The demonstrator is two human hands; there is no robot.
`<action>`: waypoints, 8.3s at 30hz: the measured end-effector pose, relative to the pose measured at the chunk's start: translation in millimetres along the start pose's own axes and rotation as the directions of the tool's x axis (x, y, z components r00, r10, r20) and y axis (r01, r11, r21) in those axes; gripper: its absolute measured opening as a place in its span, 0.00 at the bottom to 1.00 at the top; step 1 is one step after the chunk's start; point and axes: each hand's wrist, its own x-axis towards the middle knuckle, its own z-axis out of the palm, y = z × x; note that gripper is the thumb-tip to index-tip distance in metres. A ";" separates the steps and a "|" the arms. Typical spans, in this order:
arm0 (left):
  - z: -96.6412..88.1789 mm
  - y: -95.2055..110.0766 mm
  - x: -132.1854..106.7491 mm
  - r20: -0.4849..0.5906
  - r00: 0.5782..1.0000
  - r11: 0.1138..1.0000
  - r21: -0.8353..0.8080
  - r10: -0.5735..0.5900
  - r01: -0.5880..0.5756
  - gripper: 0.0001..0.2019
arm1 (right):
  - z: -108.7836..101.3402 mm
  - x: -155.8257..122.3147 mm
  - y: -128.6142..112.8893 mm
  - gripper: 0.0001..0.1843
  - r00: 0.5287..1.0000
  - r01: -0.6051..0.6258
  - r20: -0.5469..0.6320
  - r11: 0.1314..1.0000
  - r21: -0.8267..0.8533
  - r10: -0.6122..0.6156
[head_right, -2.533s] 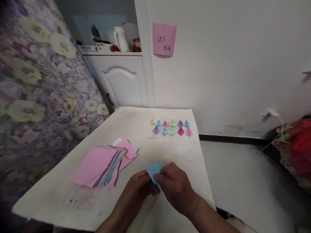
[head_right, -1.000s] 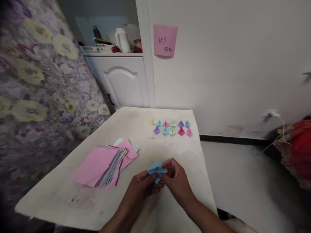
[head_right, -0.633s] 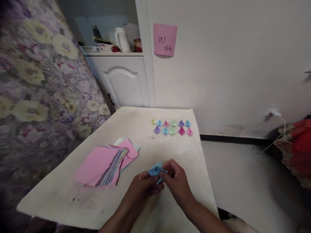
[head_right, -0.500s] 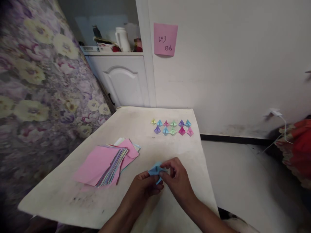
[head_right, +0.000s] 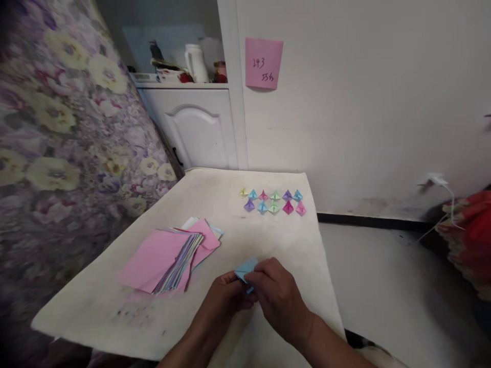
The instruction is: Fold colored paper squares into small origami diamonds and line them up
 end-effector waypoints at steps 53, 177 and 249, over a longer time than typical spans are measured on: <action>-3.9 8.4 -6.4 0.155 0.965 0.944 0.223 0.212 -0.243 0.06 | -5.8 14.4 5.3 0.16 0.575 -0.698 0.507 0.062 0.713 0.643; -1.4 21.7 -13.4 0.139 0.967 0.954 0.187 0.212 -0.236 0.04 | -30.7 26.6 -5.4 0.11 0.773 -0.629 0.361 0.559 0.541 0.521; 6.5 -10.7 0.9 0.126 0.965 0.901 -0.401 0.231 -0.163 0.10 | -28.6 17.1 -13.8 0.09 0.973 -0.153 0.187 0.986 0.067 0.138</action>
